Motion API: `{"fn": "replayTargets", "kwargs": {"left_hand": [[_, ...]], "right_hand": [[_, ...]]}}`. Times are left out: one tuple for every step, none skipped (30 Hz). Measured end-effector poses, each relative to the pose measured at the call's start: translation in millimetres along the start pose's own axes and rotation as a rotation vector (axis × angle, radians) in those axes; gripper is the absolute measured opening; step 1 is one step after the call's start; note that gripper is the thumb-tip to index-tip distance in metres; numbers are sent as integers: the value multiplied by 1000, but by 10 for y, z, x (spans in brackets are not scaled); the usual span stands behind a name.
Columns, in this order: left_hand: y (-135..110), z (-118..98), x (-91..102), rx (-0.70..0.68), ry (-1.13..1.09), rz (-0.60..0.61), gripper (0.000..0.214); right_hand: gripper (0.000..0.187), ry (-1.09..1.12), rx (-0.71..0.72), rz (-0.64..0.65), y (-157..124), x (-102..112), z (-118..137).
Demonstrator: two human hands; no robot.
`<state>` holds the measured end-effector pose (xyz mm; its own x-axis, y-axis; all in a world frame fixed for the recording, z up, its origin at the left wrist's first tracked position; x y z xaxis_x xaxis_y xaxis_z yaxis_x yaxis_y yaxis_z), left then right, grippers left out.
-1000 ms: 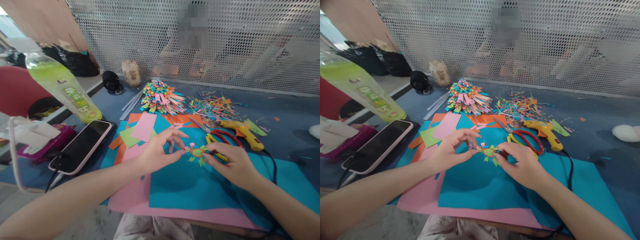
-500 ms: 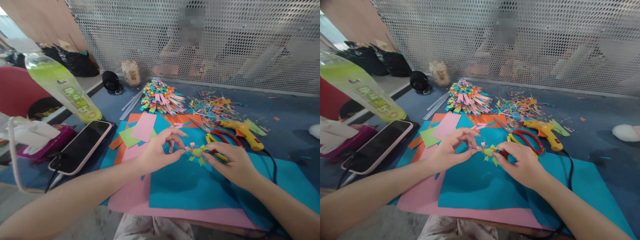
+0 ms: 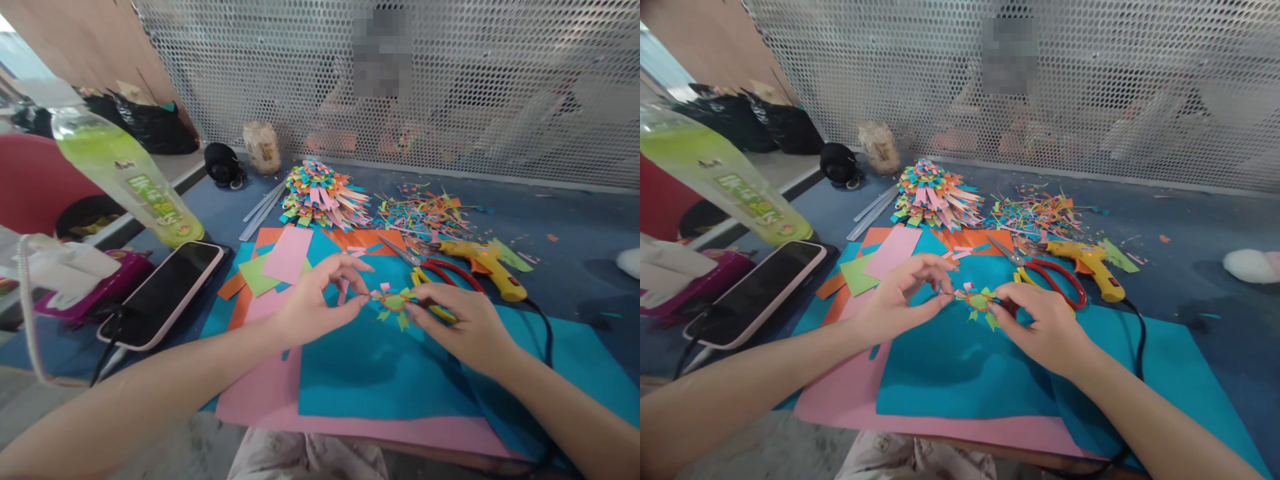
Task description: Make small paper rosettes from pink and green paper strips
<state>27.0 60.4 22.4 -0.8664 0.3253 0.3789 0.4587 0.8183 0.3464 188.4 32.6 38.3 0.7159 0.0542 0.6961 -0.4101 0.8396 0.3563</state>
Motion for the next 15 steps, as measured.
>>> {"fn": "replayTargets", "kwargs": {"left_hand": [[0, -1, 1, 0, 4, 0, 28], [1, 1, 0, 4, 8, 4, 28], [2, 5, -1, 11, 12, 6, 28], [3, 11, -3, 18, 14, 8, 28], [4, 16, -1, 24, 13, 5, 28], [5, 21, 2, 27, 11, 0, 28], [5, 22, 10, 25, 6, -9, 27], [3, 21, 22, 19, -1, -20, 27], [1, 16, 34, 10, -10, -29, 26], [-3, 7, 45, -1, -23, -33, 25], [-7, -3, 51, -11, -43, -27, 24], [-11, -9, 49, -13, -70, -9, 22], [-15, -12, 40, -8, -101, 18, 19], [-19, -9, 28, 3, -129, 45, 17], [-21, 3, 21, 23, -146, 58, 16]], "right_hand": [[7, 0, -3, 2, 1, -2, -4], [8, 1, -6, 3, 4, -3, -8], [9, 1, -10, 2, 7, -2, -11], [10, 0, -15, 0, 11, -1, -14], [11, -1, -20, -5, 14, 3, -16], [12, -1, -27, -12, 18, 9, -21], [13, 0, -38, -22, 21, 17, -28], [14, 4, -52, -33, 24, 27, -40], [14, 8, -72, -51, 26, 41, -56], [14, 13, -97, -69, 29, 55, -78], [14, 20, -125, -89, 31, 71, -102], [15, 29, -153, -105, 34, 84, -128], [16, 42, -178, -119, 37, 95, -151], [17, 61, -202, -126, 40, 99, -174], [18, 90, -225, -123, 44, 95, -195]]}}
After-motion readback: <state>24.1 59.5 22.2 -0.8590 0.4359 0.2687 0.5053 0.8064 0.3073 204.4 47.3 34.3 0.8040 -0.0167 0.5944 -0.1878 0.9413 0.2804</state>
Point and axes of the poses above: each hand's wrist, its own y-axis towards the middle knuckle, its own x-axis out of the back of the hand, z = x × y, the point moved 7 cm from there along y, towards the middle knuckle, and after that the axes turned 11 degrees about y, right-handed, at the moved point
